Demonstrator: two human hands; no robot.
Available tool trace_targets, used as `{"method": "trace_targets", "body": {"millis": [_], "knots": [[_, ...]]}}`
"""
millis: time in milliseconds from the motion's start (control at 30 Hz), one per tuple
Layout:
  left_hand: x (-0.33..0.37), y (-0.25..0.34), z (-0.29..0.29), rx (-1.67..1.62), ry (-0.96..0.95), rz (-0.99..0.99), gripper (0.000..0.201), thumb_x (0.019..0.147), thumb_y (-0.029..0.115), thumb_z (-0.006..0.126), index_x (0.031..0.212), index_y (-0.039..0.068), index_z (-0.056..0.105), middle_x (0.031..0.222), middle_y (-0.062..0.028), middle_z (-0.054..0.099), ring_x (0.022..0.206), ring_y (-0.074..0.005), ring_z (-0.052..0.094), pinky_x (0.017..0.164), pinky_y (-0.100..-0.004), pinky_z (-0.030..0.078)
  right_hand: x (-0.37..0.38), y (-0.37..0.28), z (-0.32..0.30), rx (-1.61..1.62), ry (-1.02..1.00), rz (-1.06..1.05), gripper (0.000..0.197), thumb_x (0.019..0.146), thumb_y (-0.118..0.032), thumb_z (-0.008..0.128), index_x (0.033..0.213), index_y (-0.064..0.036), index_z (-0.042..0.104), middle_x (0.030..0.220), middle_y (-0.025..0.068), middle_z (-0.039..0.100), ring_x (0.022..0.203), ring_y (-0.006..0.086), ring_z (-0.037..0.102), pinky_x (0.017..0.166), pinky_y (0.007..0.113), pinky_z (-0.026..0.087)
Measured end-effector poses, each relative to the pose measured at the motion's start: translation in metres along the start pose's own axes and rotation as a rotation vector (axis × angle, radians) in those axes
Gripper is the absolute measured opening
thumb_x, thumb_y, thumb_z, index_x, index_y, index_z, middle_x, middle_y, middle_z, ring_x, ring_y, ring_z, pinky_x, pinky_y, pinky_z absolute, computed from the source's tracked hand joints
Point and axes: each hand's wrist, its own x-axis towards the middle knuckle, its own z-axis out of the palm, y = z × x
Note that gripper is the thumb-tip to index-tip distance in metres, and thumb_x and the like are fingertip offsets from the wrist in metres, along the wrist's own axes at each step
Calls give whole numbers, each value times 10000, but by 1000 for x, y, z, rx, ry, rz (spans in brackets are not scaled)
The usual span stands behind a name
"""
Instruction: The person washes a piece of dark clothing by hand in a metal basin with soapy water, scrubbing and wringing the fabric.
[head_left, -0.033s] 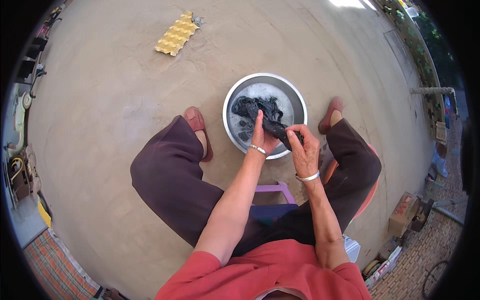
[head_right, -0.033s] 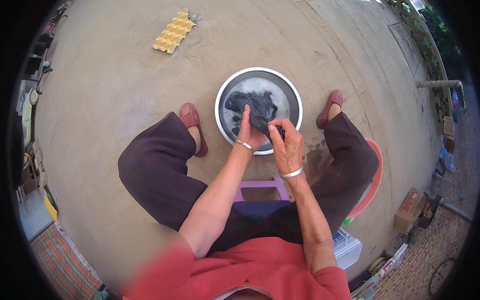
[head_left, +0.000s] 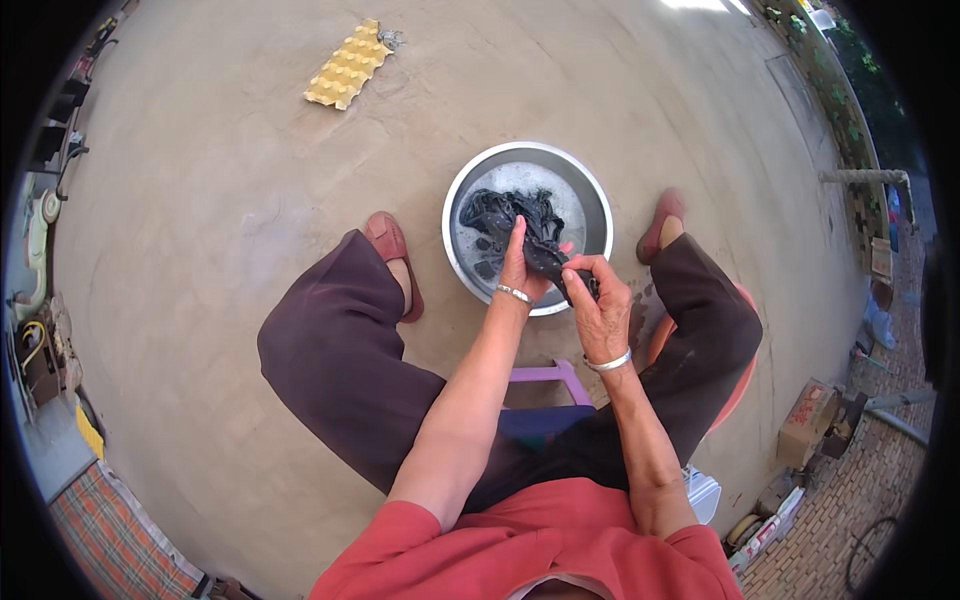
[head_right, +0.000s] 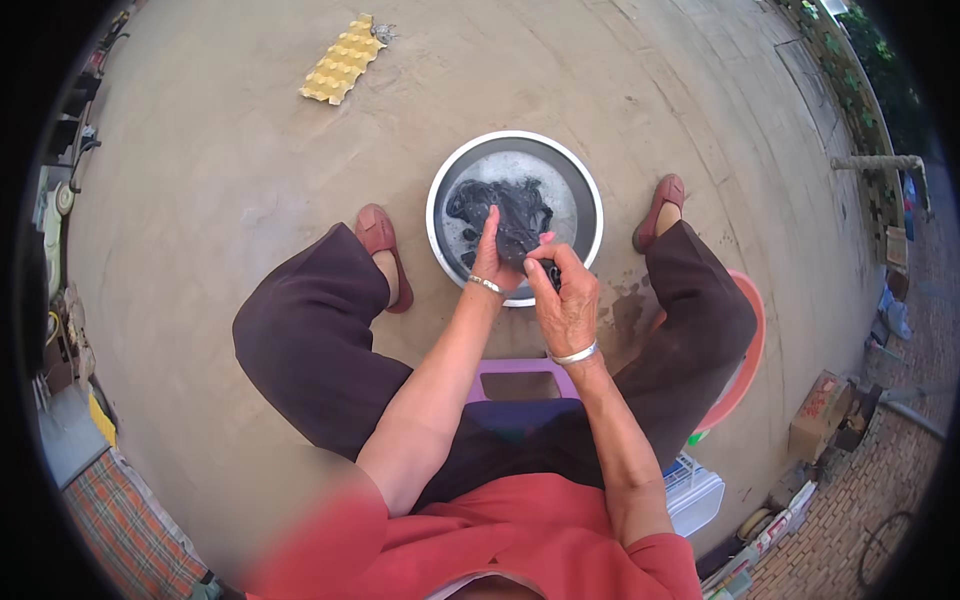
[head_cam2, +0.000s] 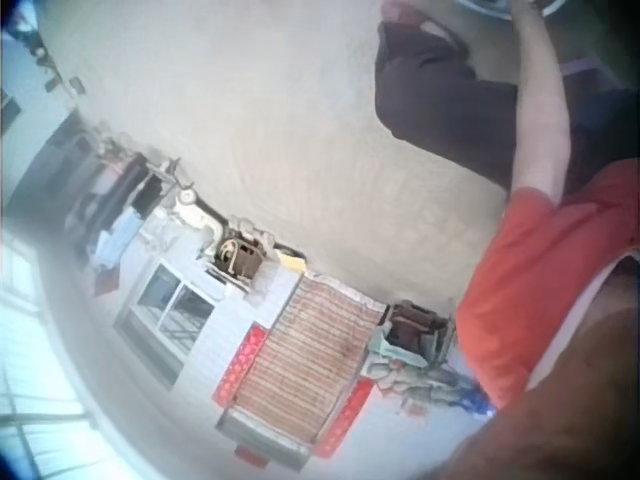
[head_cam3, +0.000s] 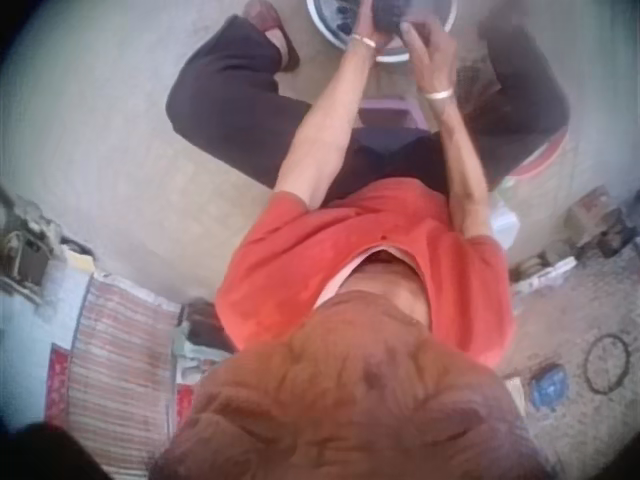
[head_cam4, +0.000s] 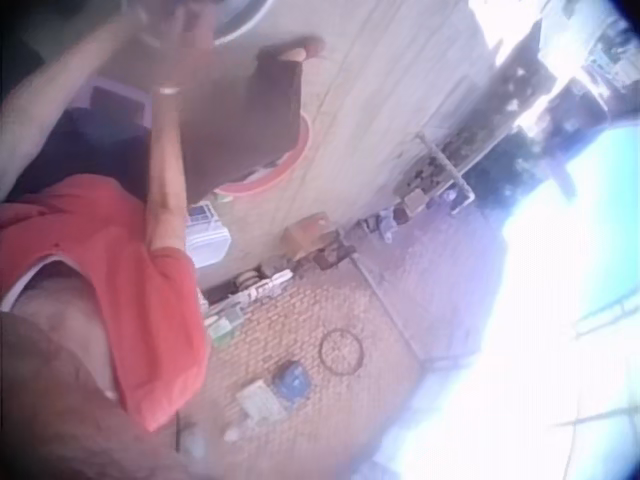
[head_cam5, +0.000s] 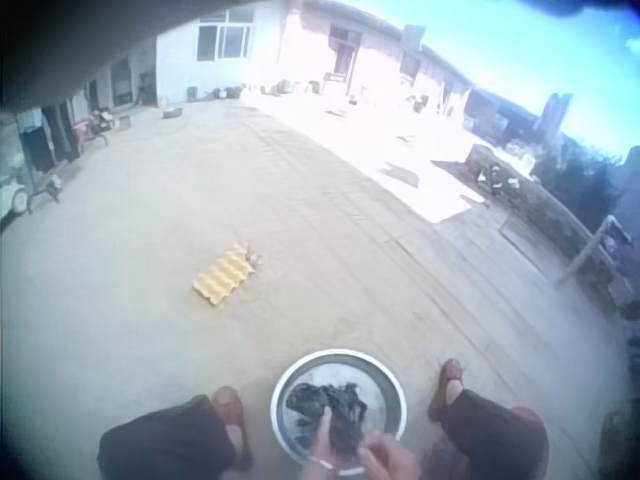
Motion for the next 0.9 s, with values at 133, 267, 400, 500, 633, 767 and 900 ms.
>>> {"method": "trace_targets", "body": {"millis": [133,267,400,500,633,767,900], "knots": [[21,2,-38,302,-19,15,339,903,307,596,1041,-2,593,957,-142,650,867,-265,643,752,-357,551,-16,23,37,-137,71,-112,223,749,-75,739,896,-31,577,818,127,591,773,307,609,737,383,469],[14,-21,-17,377,129,150,232,893,105,539,1093,7,604,1071,-111,650,970,-221,636,837,-379,534,57,101,58,-262,253,56,242,742,-204,731,867,-41,604,801,168,635,790,377,618,727,437,465],[25,-41,-6,218,126,206,248,954,188,528,1114,11,594,1115,-111,633,982,-218,626,842,-372,528,111,156,36,-289,162,204,276,722,-232,700,874,-13,628,809,223,639,772,410,609,697,461,467],[43,-2,-68,435,293,124,422,961,406,525,1144,31,587,1130,-125,622,980,-244,623,875,-389,514,51,105,71,-99,92,-8,173,748,-144,660,840,-35,562,869,154,548,833,356,509,747,424,412],[46,10,-122,71,-201,13,314,964,251,534,1126,-14,577,1125,-153,601,1007,-259,602,886,-412,497,37,79,89,-184,178,-1,135,757,-158,659,816,-68,577,823,122,551,820,324,533,722,437,440],[23,-57,-19,263,152,149,283,933,111,536,1181,-25,538,1152,-147,602,1054,-280,608,946,-449,495,109,153,31,-400,162,464,251,784,-279,604,786,-34,662,830,195,679,794,405,647,689,511,494],[33,-24,-9,375,233,234,280,949,234,562,1013,-32,623,1019,-130,625,907,-239,633,777,-396,537,74,106,46,-283,106,167,238,802,-315,641,831,-79,644,916,158,656,948,347,632,782,473,496]]}}
